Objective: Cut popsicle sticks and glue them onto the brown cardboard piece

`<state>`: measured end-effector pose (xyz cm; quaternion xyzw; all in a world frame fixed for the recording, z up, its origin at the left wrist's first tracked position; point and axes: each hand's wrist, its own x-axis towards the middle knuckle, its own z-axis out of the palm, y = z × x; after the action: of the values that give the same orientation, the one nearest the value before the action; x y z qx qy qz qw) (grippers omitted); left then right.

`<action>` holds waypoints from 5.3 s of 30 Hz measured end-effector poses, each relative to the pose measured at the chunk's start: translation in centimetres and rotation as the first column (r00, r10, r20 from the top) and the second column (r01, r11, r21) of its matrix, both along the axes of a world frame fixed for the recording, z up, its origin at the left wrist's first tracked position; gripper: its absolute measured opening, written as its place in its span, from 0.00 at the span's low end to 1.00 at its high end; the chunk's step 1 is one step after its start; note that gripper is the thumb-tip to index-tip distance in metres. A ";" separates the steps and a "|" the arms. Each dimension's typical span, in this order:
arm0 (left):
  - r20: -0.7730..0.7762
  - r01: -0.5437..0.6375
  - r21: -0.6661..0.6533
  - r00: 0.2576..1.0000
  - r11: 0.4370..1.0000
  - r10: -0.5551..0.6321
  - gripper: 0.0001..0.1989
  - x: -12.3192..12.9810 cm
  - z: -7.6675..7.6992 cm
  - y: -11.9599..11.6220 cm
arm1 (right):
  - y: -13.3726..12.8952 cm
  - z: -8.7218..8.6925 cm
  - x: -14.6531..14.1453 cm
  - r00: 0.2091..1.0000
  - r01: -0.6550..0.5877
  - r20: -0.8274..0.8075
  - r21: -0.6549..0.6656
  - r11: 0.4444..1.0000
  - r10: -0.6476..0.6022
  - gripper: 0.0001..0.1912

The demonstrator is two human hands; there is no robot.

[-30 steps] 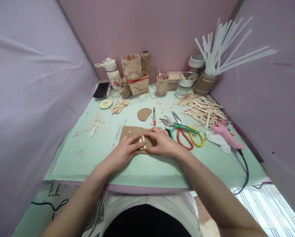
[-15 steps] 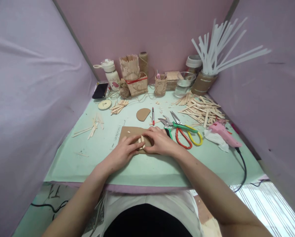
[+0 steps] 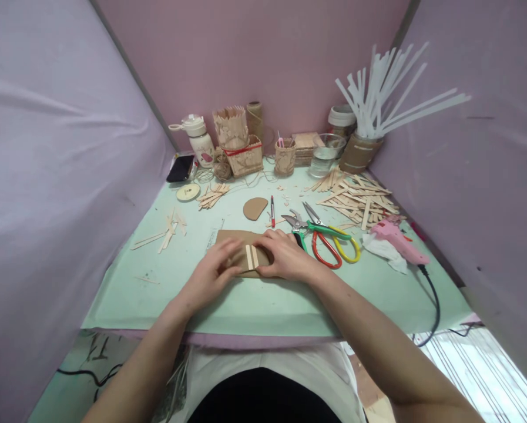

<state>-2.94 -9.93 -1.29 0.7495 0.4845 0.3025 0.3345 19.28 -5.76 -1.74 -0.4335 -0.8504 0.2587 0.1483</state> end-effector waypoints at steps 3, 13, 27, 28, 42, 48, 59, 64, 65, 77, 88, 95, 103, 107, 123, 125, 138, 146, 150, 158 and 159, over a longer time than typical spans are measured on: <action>0.376 -0.230 -0.278 0.867 0.932 0.327 0.24 -0.3 0.9 -0.2 | 0.0 0.0 0.0 1.000 0.012 -0.007 0.000 1.000 -0.012 0.24; 0.637 0.111 -0.758 0.338 0.643 0.693 0.10 -0.4 2.0 0.1 | -0.1 -0.2 0.0 0.999 0.028 -0.021 -0.013 1.000 -0.028 0.23; 0.629 0.108 -0.761 0.368 0.640 0.685 0.12 0.5 1.5 -0.2 | -0.3 0.2 -0.1 0.999 0.037 -0.023 -0.025 0.999 -0.037 0.24; 0.633 0.101 -0.755 0.370 0.648 0.680 0.12 0.5 1.4 -0.2 | -0.3 0.2 -0.1 0.999 0.037 -0.023 -0.025 0.999 -0.038 0.25; 0.669 0.109 -0.703 0.438 0.703 0.601 0.10 3.7 1.5 -0.8 | -2.4 2.8 -0.9 0.979 -0.038 -0.190 0.219 0.975 0.081 0.37; 0.696 0.051 -0.625 0.488 0.779 0.526 0.14 5.8 1.8 -0.7 | -2.4 4.4 -1.3 0.973 -0.158 -0.125 0.251 0.955 0.194 0.29; 0.418 -0.328 -0.260 0.810 0.908 0.412 0.17 2.1 3.3 6.4 | 1.7 5.1 2.1 0.957 0.139 -0.285 0.311 0.940 -0.047 0.26; -0.261 -0.348 0.038 0.901 0.937 0.346 0.31 2.9 2.3 11.6 | 3.7 3.3 3.3 0.921 0.248 -0.358 0.246 0.937 -0.150 0.27; -0.375 -0.325 0.033 0.873 0.945 0.313 0.34 3.6 1.9 12.1 | 3.9 2.8 3.3 0.918 0.248 -0.367 0.238 0.939 -0.150 0.27; -0.413 -0.172 0.018 0.896 0.985 0.164 0.39 5.2 -0.7 14.5 | 4.5 0.8 3.5 0.926 0.213 -0.355 0.219 0.952 -0.125 0.27; -0.189 0.089 0.012 0.978 0.996 -0.085 0.43 1.4 -1.8 15.1 | 8.6 0.9 0.9 0.985 0.095 -0.159 0.173 0.980 -0.067 0.35; -0.144 0.109 -0.008 0.984 0.994 -0.109 0.46 1.2 -2.2 15.0 | 10.5 -1.7 -0.8 0.989 0.108 -0.111 0.133 0.985 -0.093 0.36; -0.201 0.091 -0.026 0.975 0.996 -0.094 0.47 1.3 -1.2 14.7 | 10.5 -2.3 -0.7 0.992 0.115 -0.071 0.123 0.986 -0.107 0.36; -0.288 0.047 0.035 0.957 0.998 -0.035 0.37 0.5 1.1 12.7 | 10.4 -2.0 -0.5 0.992 0.112 -0.063 0.123 0.986 -0.105 0.36; -0.331 0.096 0.032 0.940 0.995 -0.080 0.23 1.1 0.2 2.9 | 6.2 0.9 0.5 0.994 0.063 -0.098 0.140 0.988 -0.050 0.28; -0.327 0.090 0.039 0.942 0.995 -0.073 0.23 1.0 0.3 2.8 | 5.5 1.2 0.7 0.995 0.036 -0.098 0.123 0.992 -0.024 0.28; -0.301 0.078 0.026 0.951 0.997 -0.066 0.26 0.8 -0.1 2.8 | -0.3 0.6 0.4 0.997 -0.035 -0.071 0.027 0.999 0.037 0.31; -0.294 0.071 0.001 0.953 0.998 -0.067 0.27 0.8 0.1 2.7 | -0.4 -0.1 0.0 0.997 0.031 -0.076 0.005 1.000 -0.030 0.29; -0.295 0.069 -0.006 0.953 0.998 -0.068 0.28 0.8 0.2 2.8 | -0.3 -0.2 -0.1 0.997 0.031 -0.071 0.005 1.000 -0.030 0.26; -0.294 0.090 0.003 0.952 0.996 -0.085 0.27 0.7 -0.1 2.8 | -0.2 0.0 -0.3 0.998 0.043 -0.054 -0.008 0.999 -0.043 0.24; -0.293 0.092 0.001 0.952 0.996 -0.088 0.27 0.7 -0.1 2.8 | -0.2 -0.1 -0.3 0.998 0.042 -0.055 -0.005 0.999 -0.042 0.24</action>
<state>-2.23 -7.09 -1.39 0.8098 0.4918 0.1762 0.2668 18.97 -5.96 -1.81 -0.4442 -0.8362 0.2688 0.1764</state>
